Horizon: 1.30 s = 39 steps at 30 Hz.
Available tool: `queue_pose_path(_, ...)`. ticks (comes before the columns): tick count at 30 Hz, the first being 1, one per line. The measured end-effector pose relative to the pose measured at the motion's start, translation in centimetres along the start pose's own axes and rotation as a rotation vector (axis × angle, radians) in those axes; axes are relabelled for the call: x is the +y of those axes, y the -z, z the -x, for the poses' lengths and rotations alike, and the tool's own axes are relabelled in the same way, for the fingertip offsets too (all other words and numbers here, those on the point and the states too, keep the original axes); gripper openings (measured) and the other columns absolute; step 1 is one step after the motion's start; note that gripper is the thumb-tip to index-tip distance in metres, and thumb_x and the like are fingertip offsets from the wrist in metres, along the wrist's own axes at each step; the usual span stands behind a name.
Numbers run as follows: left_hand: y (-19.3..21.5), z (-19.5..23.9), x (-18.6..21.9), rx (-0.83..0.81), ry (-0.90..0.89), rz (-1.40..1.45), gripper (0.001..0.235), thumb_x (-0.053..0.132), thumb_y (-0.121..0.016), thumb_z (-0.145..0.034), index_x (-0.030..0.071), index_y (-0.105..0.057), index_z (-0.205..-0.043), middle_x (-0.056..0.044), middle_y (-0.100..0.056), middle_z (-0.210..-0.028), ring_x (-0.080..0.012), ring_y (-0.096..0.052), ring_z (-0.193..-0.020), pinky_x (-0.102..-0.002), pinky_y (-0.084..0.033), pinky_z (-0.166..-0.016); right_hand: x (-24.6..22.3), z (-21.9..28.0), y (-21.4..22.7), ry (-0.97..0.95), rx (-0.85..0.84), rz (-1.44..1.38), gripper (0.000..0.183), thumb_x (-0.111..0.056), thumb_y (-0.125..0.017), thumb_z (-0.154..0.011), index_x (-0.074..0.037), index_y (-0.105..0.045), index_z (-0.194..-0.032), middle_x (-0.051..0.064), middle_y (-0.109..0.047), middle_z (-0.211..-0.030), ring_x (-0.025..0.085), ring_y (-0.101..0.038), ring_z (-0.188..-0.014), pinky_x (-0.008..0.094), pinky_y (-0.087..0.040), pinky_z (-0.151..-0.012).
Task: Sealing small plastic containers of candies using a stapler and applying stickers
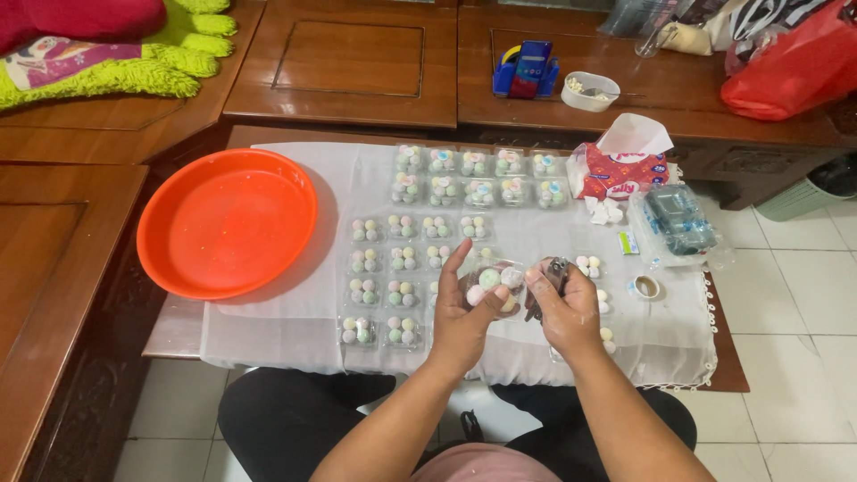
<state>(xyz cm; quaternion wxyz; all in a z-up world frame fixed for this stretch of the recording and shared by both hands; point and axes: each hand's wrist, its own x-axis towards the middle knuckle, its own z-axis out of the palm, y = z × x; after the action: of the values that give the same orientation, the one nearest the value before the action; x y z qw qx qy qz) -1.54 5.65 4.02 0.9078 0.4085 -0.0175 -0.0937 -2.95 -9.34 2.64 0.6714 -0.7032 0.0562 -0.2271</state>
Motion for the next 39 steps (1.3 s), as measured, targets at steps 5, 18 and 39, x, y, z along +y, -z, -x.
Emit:
queue_pose_path(5,-0.1,-0.2,0.0,-0.003,0.052,-0.011,0.076,-0.007,-0.069,-0.088,0.015,-0.039,-0.155,-0.020,-0.066,-0.116,-0.0309,-0.072,-0.095,-0.045,-0.067,-0.074,0.3,0.0,0.2,-0.013,0.013,-0.006,0.014,-0.005,-0.069,-0.096,0.000,-0.065,-0.084,0.015,-0.060,-0.051,0.019,-0.057,-0.043,0.030,-0.050,-0.043)
queue_pose_path(18,-0.6,1.4,-2.1,-0.073,-0.148,-0.570,0.057,0.010,-0.078,-0.086,0.014,-0.060,-0.140,-0.018,-0.073,-0.117,-0.0324,-0.071,-0.109,-0.044,-0.063,-0.086,-2.5,-3.1,-1.1,0.198,0.455,-0.156,0.022,-0.015,-0.041,-0.110,-0.013,-0.031,-0.130,0.010,-0.055,-0.077,0.020,-0.062,-0.057,0.033,-0.061,-0.057)
queue_pose_path(39,-1.8,0.3,-3.2,-0.164,-0.843,-1.000,0.043,0.000,-0.072,-0.087,0.010,-0.067,-0.129,-0.009,-0.073,-0.114,-0.0284,-0.072,-0.107,-0.036,-0.061,-0.087,-0.8,-4.6,-2.0,0.500,0.461,0.089,0.014,-0.018,-0.036,-0.113,-0.004,-0.041,-0.111,0.008,-0.048,-0.052,0.019,-0.052,-0.035,0.023,-0.045,-0.041)
